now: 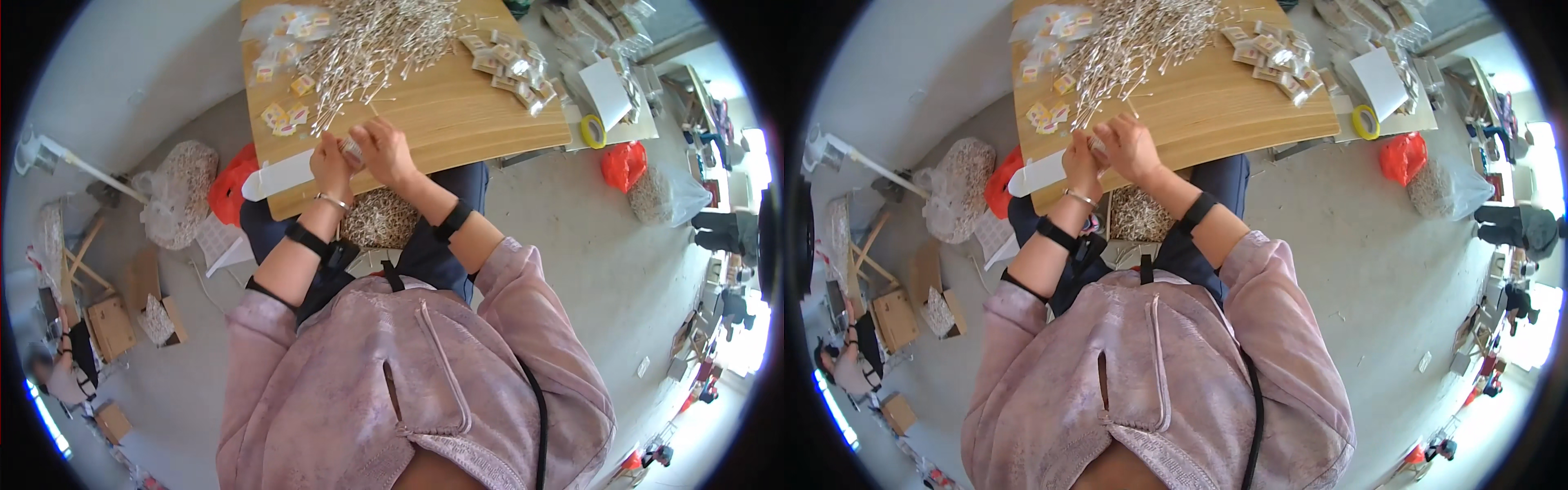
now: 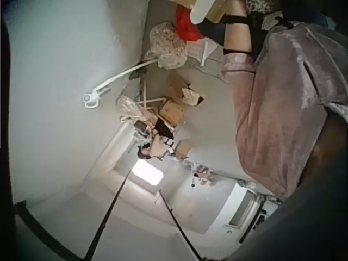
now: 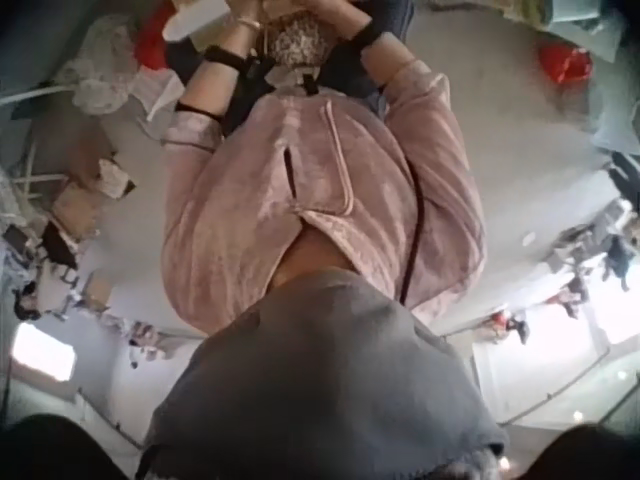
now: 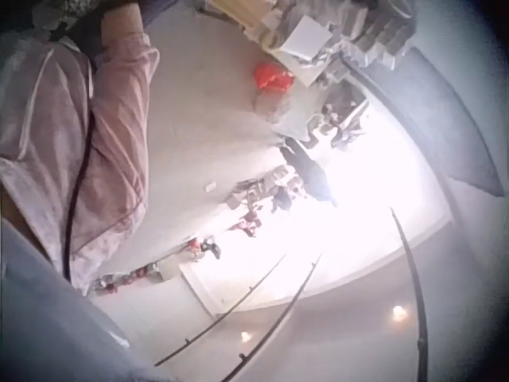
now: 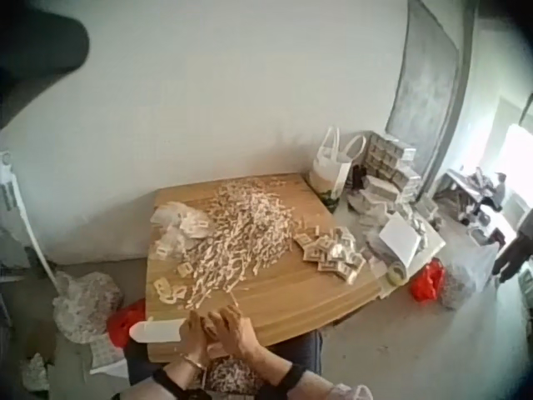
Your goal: Packaging bunches of cotton swabs into small plastic bags.
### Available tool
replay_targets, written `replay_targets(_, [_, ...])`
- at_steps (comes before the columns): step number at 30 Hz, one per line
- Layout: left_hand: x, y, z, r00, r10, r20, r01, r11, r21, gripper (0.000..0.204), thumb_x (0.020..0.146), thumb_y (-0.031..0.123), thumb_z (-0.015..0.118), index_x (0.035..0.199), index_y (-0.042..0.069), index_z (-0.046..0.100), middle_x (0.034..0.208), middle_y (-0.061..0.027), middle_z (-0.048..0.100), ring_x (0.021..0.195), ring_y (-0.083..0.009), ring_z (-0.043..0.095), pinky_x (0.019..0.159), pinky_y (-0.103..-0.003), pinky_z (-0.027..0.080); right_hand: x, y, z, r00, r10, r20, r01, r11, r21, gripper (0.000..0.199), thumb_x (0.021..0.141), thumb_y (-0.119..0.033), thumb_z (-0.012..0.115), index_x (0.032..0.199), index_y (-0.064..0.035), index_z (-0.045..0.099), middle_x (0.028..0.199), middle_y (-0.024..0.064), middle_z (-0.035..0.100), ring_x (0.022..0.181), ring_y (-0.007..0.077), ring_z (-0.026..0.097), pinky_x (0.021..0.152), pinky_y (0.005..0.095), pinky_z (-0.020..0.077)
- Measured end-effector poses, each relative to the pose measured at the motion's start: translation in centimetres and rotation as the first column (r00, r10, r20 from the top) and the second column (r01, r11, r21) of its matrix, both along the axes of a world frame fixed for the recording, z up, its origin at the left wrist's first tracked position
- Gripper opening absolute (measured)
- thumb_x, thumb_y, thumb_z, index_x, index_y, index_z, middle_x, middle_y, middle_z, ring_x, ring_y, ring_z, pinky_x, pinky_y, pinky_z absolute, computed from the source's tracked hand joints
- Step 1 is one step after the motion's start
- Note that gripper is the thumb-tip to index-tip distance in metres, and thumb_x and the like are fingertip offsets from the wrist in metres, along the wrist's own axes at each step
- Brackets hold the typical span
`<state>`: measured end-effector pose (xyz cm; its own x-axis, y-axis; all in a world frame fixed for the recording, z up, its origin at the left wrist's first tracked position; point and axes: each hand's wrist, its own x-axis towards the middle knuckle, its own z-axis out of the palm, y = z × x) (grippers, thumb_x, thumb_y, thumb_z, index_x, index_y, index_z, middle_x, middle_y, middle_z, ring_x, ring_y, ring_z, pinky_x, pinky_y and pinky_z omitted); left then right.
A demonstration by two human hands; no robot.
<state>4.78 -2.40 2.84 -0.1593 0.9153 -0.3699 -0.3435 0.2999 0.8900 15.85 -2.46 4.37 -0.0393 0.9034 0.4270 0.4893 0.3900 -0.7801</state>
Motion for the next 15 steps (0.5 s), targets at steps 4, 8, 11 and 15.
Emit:
replay_targets(4, [0.3, 1.5, -0.9, 0.982, 0.121, -0.143, -0.114, 0.992, 0.058, 0.049, 0.095, 0.045, 0.047, 0.070, 0.003, 0.056, 0.060, 0.0008, 0.049, 0.054, -0.0080, 0.045, 0.048, -0.025, 0.037, 2.0, 0.4, -1.1, 0.835, -0.135, -0.533, -0.110, 0.909, -0.403, 0.039, 0.092, -0.036, 0.053, 0.092, 0.0016, 0.065, 0.075, 0.0147, 0.062, 0.069, 0.0164, 0.058, 0.061, 0.0321, 0.0459])
replay_targets(8, [-0.3, 2.2, -1.4, 0.959, 0.175, -0.223, -0.156, 0.983, 0.099, 0.052, 0.095, 0.045, 0.046, 0.069, 0.001, 0.055, 0.058, -0.0005, 0.049, 0.053, -0.0088, 0.044, 0.048, -0.026, 0.037, 2.1, 0.2, 1.1, 0.892, -0.047, -0.450, -0.217, 0.829, -0.516, 0.038, 0.088, -0.033, 0.062, 0.092, 0.0047, 0.065, 0.067, 0.0052, 0.059, 0.062, 0.0085, 0.052, 0.054, 0.0262, 0.0428])
replay_targets(11, [-0.1, 2.2, -1.3, 0.959, 0.156, -0.237, -0.140, 0.987, 0.083, 0.052, 0.095, 0.046, 0.045, 0.069, 0.002, 0.056, 0.058, -0.0013, 0.050, 0.053, -0.0094, 0.045, 0.048, -0.027, 0.038, 2.1, 0.3, -0.3, 0.919, -0.013, -0.393, -0.195, 0.852, -0.485, 0.028, 0.091, -0.025, 0.059, 0.090, 0.0025, 0.066, 0.061, -0.0017, 0.053, 0.054, 0.0048, 0.045, 0.048, 0.0217, 0.0366])
replay_targets(15, [-0.1, 2.4, -1.1, 0.948, 0.189, -0.256, -0.173, 0.981, 0.086, 0.056, 0.095, 0.049, 0.043, 0.071, 0.001, 0.058, 0.061, -0.0022, 0.054, 0.054, -0.0103, 0.048, 0.048, -0.026, 0.038, 2.0, 0.6, -0.1, 0.851, -0.077, -0.520, -0.232, 0.833, -0.502, 0.025, 0.091, -0.022, 0.060, 0.085, 0.0015, 0.067, 0.058, -0.0023, 0.051, 0.052, 0.0041, 0.043, 0.047, 0.0210, 0.0346])
